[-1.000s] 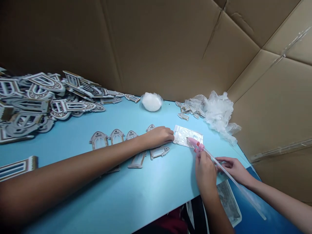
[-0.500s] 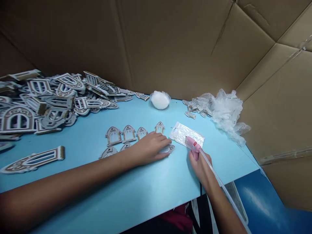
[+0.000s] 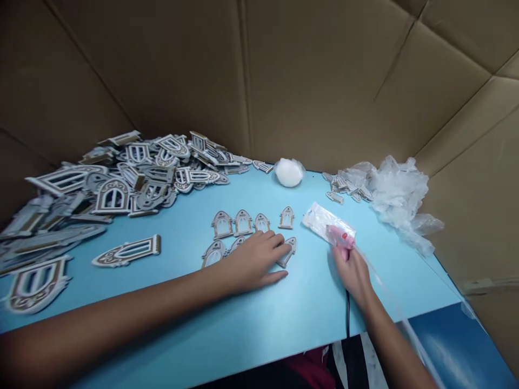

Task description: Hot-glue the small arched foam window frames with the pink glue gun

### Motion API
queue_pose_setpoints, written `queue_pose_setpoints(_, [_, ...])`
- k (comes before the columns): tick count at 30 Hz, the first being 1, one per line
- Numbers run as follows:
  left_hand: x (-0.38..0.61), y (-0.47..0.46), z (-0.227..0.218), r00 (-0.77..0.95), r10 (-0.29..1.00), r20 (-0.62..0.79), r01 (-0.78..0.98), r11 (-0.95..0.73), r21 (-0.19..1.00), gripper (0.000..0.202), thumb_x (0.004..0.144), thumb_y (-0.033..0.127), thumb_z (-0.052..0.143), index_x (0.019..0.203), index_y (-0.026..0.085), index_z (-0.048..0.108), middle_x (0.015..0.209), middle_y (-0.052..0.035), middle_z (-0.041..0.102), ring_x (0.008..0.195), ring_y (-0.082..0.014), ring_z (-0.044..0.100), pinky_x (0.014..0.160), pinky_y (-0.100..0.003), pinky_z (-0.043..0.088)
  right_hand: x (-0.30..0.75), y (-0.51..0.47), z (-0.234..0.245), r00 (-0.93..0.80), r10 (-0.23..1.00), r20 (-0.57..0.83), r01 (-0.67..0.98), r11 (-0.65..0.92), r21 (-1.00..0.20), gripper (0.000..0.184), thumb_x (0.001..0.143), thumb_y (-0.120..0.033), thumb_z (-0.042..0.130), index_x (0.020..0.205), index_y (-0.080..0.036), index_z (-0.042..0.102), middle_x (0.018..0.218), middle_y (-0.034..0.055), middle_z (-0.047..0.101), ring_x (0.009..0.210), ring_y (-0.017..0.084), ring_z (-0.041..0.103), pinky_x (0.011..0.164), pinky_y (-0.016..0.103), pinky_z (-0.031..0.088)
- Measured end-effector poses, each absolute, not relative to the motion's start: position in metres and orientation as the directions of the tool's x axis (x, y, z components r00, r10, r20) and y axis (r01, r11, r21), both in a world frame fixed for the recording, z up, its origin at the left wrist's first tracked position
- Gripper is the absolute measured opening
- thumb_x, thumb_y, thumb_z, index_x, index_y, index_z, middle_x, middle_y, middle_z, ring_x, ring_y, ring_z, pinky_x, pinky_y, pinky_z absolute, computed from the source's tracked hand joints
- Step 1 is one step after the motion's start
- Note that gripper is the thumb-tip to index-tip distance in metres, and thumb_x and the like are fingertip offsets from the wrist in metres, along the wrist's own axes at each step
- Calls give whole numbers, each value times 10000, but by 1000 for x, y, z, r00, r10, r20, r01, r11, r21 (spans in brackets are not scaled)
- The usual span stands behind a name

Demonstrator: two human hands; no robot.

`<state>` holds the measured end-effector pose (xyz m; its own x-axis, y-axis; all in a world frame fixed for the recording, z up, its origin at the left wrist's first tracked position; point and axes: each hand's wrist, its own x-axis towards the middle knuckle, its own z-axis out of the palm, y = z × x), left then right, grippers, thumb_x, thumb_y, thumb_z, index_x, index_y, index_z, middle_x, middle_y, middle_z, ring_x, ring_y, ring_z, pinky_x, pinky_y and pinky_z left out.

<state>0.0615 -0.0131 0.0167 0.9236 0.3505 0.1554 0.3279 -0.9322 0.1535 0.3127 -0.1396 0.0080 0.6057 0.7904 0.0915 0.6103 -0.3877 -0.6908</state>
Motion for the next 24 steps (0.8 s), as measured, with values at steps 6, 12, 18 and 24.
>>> queue_pose_setpoints(6, [49,-24,-2,916,329,229,313,-944,104,165,945,242,694,1081,153,664,986,-89,686,936,-266,622,829,-391,441,319,-134,10,667,743,51,483,-380,-789,506,790,-684,576,595,-227,483,541,-1,488,510,151,471,465,281,406])
queue_pose_setpoints(12, [53,-16,0,908,289,304,270,-957,105,281,921,433,732,1011,181,649,1236,-130,674,1117,-319,611,877,-417,445,316,-135,13,673,737,62,495,-386,-778,478,764,-652,601,581,-228,478,533,-8,480,498,149,477,455,278,398])
queue_pose_setpoints(18, [95,23,23,885,409,222,365,-906,215,206,983,262,627,1157,156,657,1222,-124,711,1177,-311,609,878,-401,412,308,-138,17,659,751,41,507,-404,-762,346,785,-536,645,679,-207,623,539,-12,519,501,181,544,467,288,418])
queue_pose_setpoints(24, [146,62,19,904,364,223,313,-920,234,151,955,150,596,984,183,741,1055,-83,756,1022,-266,620,801,-380,352,313,-138,12,687,724,60,451,-361,-816,336,751,-500,696,626,-203,600,517,-20,503,454,145,466,431,280,367])
